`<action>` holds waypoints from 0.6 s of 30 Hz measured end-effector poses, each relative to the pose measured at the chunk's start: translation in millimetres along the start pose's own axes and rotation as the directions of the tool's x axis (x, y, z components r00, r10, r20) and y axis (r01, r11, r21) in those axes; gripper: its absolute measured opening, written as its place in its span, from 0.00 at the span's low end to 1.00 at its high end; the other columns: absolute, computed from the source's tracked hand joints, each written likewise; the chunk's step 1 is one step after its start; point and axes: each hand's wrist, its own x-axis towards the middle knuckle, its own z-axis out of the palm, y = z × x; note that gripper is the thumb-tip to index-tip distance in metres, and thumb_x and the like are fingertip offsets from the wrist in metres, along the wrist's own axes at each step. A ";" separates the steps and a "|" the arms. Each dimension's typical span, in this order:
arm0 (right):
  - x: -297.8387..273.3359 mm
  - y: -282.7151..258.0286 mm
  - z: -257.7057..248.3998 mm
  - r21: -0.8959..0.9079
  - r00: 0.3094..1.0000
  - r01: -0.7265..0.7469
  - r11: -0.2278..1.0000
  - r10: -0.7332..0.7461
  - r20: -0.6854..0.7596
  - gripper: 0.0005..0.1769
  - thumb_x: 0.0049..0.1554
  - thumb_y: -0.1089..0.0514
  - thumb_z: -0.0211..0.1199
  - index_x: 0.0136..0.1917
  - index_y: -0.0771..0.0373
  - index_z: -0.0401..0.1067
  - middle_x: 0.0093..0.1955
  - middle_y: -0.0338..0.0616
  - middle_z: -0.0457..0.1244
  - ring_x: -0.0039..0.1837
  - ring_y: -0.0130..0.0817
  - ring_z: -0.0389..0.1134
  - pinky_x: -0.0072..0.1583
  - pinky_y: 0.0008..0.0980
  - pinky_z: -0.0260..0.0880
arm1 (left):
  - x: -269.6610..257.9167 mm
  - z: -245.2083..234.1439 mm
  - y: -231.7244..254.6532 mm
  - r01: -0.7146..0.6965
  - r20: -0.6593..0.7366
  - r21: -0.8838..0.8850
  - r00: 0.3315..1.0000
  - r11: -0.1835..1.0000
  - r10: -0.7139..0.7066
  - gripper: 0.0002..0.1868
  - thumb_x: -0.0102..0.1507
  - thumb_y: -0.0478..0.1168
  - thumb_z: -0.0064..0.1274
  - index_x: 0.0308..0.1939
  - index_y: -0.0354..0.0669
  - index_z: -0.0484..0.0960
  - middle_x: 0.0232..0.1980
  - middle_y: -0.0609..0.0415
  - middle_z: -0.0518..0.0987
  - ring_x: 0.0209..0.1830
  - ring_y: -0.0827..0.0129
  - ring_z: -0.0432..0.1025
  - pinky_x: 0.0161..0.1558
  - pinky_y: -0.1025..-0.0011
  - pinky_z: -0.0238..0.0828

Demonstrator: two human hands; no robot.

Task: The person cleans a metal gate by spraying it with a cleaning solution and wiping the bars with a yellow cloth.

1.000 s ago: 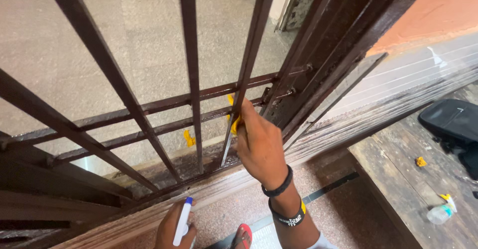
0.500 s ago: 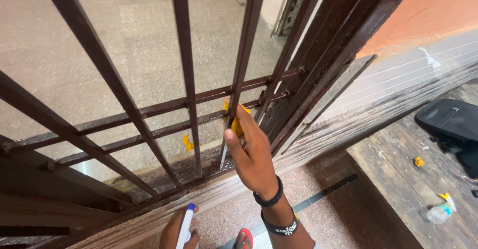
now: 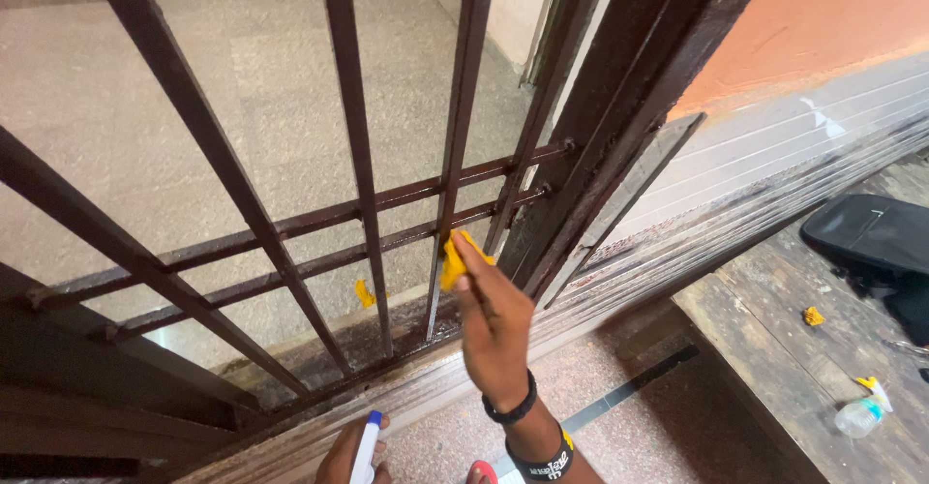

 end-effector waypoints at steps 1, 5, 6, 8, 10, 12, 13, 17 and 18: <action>3.2 1.1 -2.3 0.002 1.000 0.003 1.000 -0.003 -0.004 0.24 0.64 0.68 0.58 0.72 0.56 0.71 0.50 0.45 0.74 0.35 0.28 0.64 0.38 0.28 0.66 | -0.9 0.7 -3.1 -0.005 0.000 0.003 1.000 1.000 0.005 0.29 0.51 0.22 0.57 0.55 0.46 0.82 0.49 0.52 0.84 0.43 0.68 0.82 0.42 0.70 0.81; 32.9 -15.1 -12.7 -0.312 0.809 0.394 0.864 -0.487 -0.328 0.24 0.62 0.72 0.57 0.67 0.54 0.71 0.56 0.46 0.65 0.52 0.35 0.66 0.53 0.33 0.72 | -7.2 1.3 -1.2 -0.029 -0.076 -0.028 0.997 0.999 0.027 0.32 0.49 0.20 0.57 0.56 0.47 0.82 0.49 0.53 0.84 0.42 0.69 0.82 0.38 0.70 0.81; 45.4 -20.7 -13.8 -0.446 0.639 0.537 0.716 -0.690 -0.339 0.23 0.60 0.75 0.58 0.64 0.55 0.72 0.62 0.53 0.60 0.63 0.48 0.63 0.62 0.41 0.72 | -9.4 -0.5 0.6 -0.014 -0.054 -0.007 0.998 1.000 0.014 0.33 0.49 0.19 0.56 0.57 0.47 0.82 0.50 0.53 0.83 0.42 0.70 0.81 0.36 0.69 0.80; 63.2 -29.5 -14.7 -0.457 0.675 0.490 0.742 -0.655 -0.340 0.23 0.59 0.76 0.60 0.63 0.57 0.75 0.59 0.48 0.60 0.58 0.44 0.65 0.58 0.36 0.70 | -10.7 -4.0 5.5 -0.010 -0.060 -0.009 0.998 1.000 0.010 0.33 0.49 0.20 0.56 0.57 0.47 0.81 0.51 0.53 0.82 0.43 0.69 0.81 0.36 0.69 0.80; 69.2 -32.4 -17.6 -0.467 0.704 0.446 0.764 -0.621 -0.344 0.23 0.58 0.77 0.62 0.61 0.58 0.78 0.55 0.43 0.60 0.54 0.39 0.66 0.54 0.31 0.69 | -10.9 -10.4 14.7 -0.007 -0.053 0.000 0.999 1.000 0.007 0.33 0.49 0.20 0.56 0.58 0.46 0.80 0.53 0.51 0.81 0.44 0.68 0.80 0.37 0.69 0.80; 70.1 -31.2 -18.8 -0.379 0.737 0.425 0.822 -0.557 -0.382 0.18 0.57 0.76 0.66 0.57 0.60 0.79 0.56 0.46 0.63 0.52 0.35 0.69 0.52 0.28 0.70 | -8.9 -20.0 35.1 -0.011 -0.048 0.014 0.999 1.000 0.012 0.34 0.49 0.21 0.56 0.58 0.45 0.79 0.55 0.50 0.80 0.46 0.67 0.80 0.37 0.70 0.80; 66.5 -29.3 -19.2 -0.376 0.736 0.432 0.820 -0.561 -0.379 0.18 0.57 0.76 0.66 0.57 0.60 0.79 0.56 0.46 0.63 0.52 0.35 0.69 0.52 0.28 0.70 | -9.8 -23.9 49.9 -0.023 -0.050 0.019 0.998 1.000 0.024 0.34 0.49 0.21 0.56 0.59 0.45 0.79 0.56 0.49 0.79 0.47 0.67 0.80 0.37 0.70 0.80; 47.4 -21.9 -23.4 -0.370 0.777 0.441 0.817 -0.555 -0.297 0.19 0.54 0.74 0.68 0.56 0.60 0.78 0.54 0.45 0.64 0.54 0.36 0.70 0.55 0.30 0.71 | -19.5 -43.2 135.9 -0.189 -0.093 0.028 0.977 0.982 0.191 0.34 0.49 0.22 0.56 0.60 0.44 0.76 0.59 0.47 0.77 0.50 0.65 0.79 0.38 0.70 0.79; 46.7 -21.9 -24.4 -0.335 0.805 0.437 0.835 -0.529 -0.269 0.19 0.52 0.74 0.68 0.56 0.61 0.77 0.53 0.45 0.64 0.53 0.36 0.69 0.56 0.30 0.70 | -23.6 -49.3 159.5 -0.263 -0.109 0.029 0.958 0.964 0.265 0.34 0.49 0.22 0.56 0.60 0.43 0.76 0.60 0.46 0.76 0.51 0.65 0.79 0.39 0.71 0.79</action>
